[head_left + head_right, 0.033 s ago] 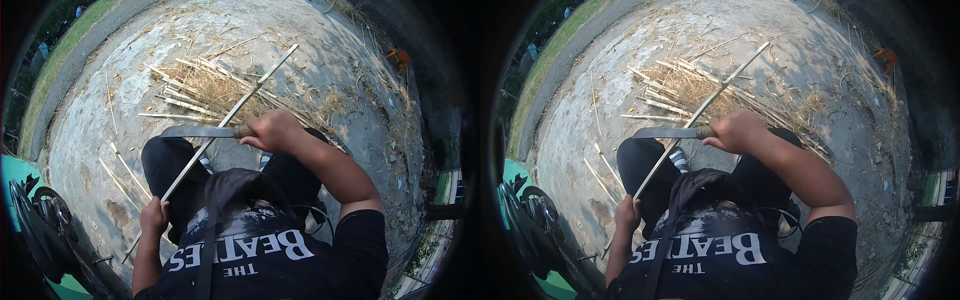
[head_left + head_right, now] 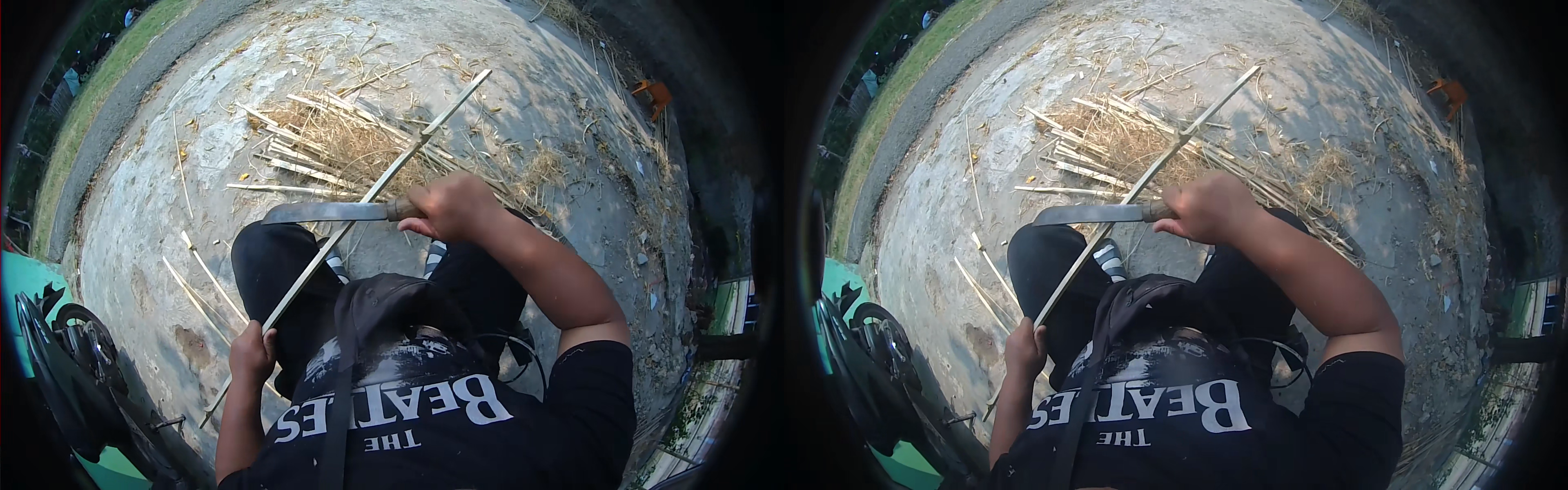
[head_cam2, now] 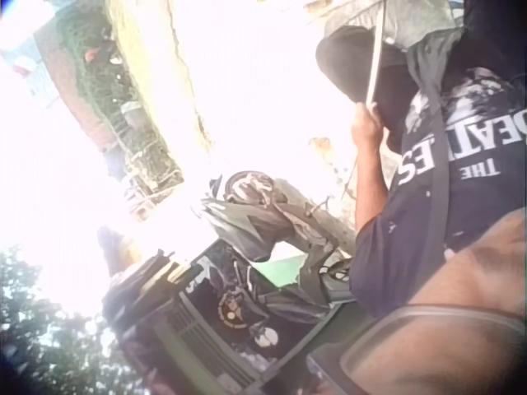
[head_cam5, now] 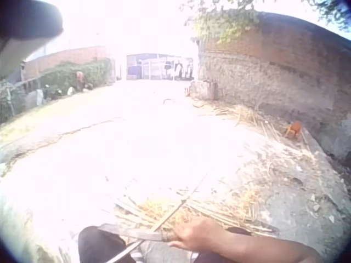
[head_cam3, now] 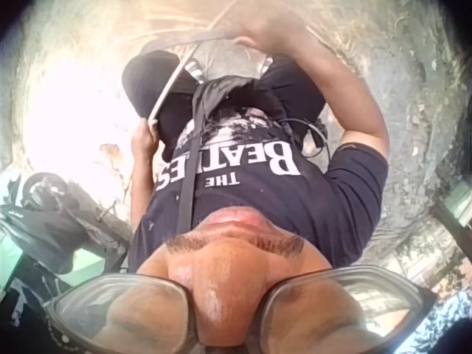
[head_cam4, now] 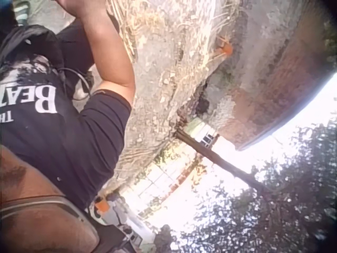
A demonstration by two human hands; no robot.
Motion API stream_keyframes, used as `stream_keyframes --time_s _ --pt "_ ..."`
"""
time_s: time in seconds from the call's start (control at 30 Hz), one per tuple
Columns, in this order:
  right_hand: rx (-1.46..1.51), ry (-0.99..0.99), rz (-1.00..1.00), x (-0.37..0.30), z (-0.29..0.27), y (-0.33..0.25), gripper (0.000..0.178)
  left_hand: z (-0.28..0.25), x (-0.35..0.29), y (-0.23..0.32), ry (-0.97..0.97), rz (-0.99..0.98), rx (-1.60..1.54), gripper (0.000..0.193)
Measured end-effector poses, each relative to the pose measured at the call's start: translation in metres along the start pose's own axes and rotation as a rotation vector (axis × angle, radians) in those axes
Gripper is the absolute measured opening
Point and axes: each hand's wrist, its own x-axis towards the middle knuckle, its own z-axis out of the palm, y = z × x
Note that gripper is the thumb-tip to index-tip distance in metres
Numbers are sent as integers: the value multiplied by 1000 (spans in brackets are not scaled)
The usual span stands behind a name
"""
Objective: The person shaves a bamboo stick using a knife, holding the stick with one hand and scraping the blade along its length with the other.
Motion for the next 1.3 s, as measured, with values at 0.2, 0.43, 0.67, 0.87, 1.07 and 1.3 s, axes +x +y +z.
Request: stream_keyframes --time_s 0.2,0.43,0.67,0.87,1.07,1.3 --pt "-89 154 291 9 8 60 54 -2 6 6 -1 -3 28 42" --pt "471 102 398 -5 21 39 60 -3 -3 1 -14 23 9 36" --pt "-37 239 -60 -14 19 21 54 5 1 -6 31 61 7 37" --pt "-57 96 412 -3 -2 54 55 6 4 1 35 57 36 38" --pt "409 133 428 -5 7 54 63 7 -9 -8 51 28 -21 38" --pt "112 339 316 2 5 25 57 5 -21 -22 130 21 37 36"
